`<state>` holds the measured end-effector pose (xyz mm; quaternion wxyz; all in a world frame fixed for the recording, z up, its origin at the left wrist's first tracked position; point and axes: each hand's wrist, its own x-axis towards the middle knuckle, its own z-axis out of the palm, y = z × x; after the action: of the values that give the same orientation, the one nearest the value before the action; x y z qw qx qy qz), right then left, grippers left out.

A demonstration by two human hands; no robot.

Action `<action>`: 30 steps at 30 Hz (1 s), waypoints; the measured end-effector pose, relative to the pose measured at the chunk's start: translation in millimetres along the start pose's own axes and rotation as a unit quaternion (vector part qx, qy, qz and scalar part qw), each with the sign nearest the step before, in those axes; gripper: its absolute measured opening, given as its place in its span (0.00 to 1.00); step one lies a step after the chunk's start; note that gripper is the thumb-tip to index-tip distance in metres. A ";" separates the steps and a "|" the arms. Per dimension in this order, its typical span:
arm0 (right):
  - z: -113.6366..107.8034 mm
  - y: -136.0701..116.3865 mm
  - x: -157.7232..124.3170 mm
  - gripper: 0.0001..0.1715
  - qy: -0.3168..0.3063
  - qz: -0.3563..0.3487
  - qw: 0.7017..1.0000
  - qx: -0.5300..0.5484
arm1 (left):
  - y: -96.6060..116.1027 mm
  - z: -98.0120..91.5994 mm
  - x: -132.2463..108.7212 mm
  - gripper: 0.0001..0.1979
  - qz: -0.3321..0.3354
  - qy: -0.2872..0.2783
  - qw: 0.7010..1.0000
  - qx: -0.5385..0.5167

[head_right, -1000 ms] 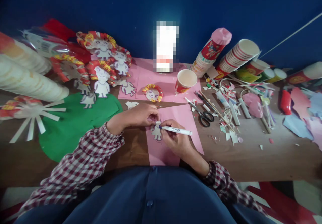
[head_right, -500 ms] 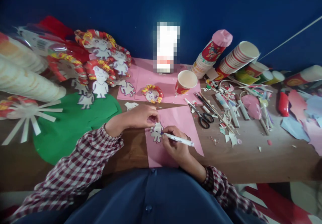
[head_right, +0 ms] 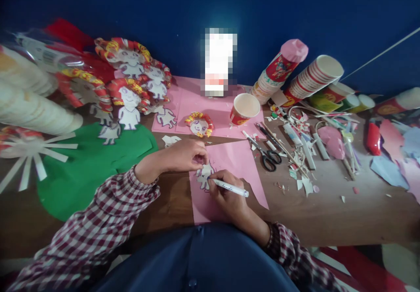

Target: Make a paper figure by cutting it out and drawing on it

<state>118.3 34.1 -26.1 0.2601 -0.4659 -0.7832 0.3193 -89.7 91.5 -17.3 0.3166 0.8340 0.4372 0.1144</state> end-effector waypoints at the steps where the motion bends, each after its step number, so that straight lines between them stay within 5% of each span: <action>1: 0.0 -0.1 0.1 0.06 -0.004 -0.002 1.000 -0.003 | 0.2 -0.1 0.1 0.07 -0.002 -0.002 1.000 0.000; 30: 1.7 -3.9 2.4 0.04 -0.006 -0.023 1.000 -0.019 | 2.5 -2.6 -0.3 0.07 -0.009 -0.007 1.000 -0.002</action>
<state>113.8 34.4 -24.1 0.2536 -0.4505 -0.8012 0.3012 -89.4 91.3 -13.7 0.3225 0.8301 0.4423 0.1065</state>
